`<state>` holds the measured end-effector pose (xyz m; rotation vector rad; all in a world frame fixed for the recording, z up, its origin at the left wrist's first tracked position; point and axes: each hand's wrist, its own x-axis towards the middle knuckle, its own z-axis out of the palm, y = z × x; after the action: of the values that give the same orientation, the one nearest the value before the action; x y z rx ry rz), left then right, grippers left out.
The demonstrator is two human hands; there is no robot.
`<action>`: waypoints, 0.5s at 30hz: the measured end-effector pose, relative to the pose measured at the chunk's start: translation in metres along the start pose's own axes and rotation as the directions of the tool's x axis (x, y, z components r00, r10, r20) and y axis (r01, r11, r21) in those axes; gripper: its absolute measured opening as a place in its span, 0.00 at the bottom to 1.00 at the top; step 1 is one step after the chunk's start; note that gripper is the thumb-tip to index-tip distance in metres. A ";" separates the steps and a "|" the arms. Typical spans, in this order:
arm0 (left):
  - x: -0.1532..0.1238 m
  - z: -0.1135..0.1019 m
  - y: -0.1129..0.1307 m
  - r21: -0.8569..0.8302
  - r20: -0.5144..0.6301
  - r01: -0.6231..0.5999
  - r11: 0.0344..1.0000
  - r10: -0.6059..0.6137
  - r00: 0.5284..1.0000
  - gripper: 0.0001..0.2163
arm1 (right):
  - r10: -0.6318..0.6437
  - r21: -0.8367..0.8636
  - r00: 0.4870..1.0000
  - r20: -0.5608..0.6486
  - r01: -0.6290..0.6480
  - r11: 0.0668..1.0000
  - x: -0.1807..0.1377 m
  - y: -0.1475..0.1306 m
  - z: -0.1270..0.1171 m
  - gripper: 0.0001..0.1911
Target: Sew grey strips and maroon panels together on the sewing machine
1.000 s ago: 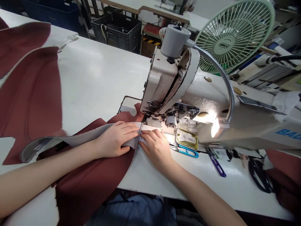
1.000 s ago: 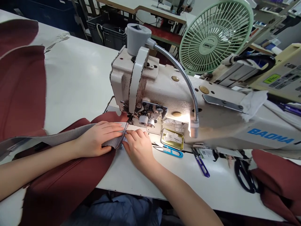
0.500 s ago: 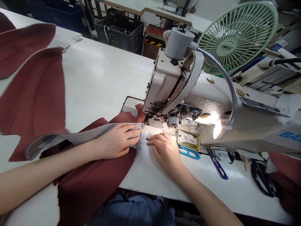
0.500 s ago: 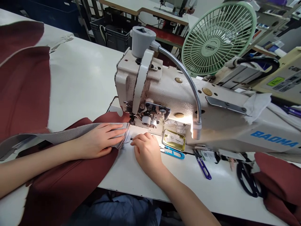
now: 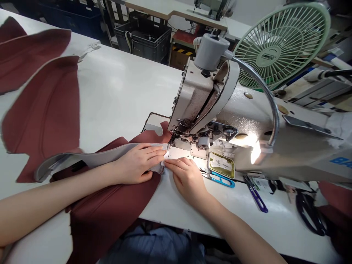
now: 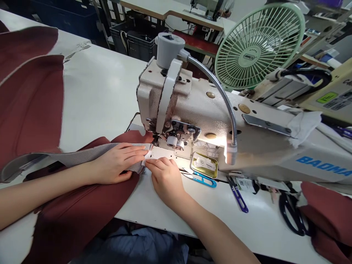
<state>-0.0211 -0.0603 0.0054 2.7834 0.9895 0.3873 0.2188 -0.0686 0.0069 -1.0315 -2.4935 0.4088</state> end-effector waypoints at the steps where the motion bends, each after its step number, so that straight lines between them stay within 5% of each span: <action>1: 0.000 0.001 0.000 0.001 0.001 0.005 1.000 -0.005 1.000 0.25 | -0.012 -0.031 1.000 0.005 0.013 0.999 0.000 0.000 0.000 0.19; 9: 0.003 0.004 0.000 0.076 0.021 0.025 0.997 -0.027 0.999 0.26 | -0.090 -0.234 0.996 0.024 0.093 0.968 0.004 0.001 0.005 0.17; 15: 0.023 0.003 -0.018 0.106 0.012 0.076 0.991 -0.077 0.997 0.23 | -0.040 -0.318 0.999 0.002 0.039 0.947 0.020 0.014 0.006 0.17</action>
<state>-0.0139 -0.0318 0.0020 2.8257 1.1413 0.3104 0.2117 -0.0458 0.0011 -1.0943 -2.6266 -0.0123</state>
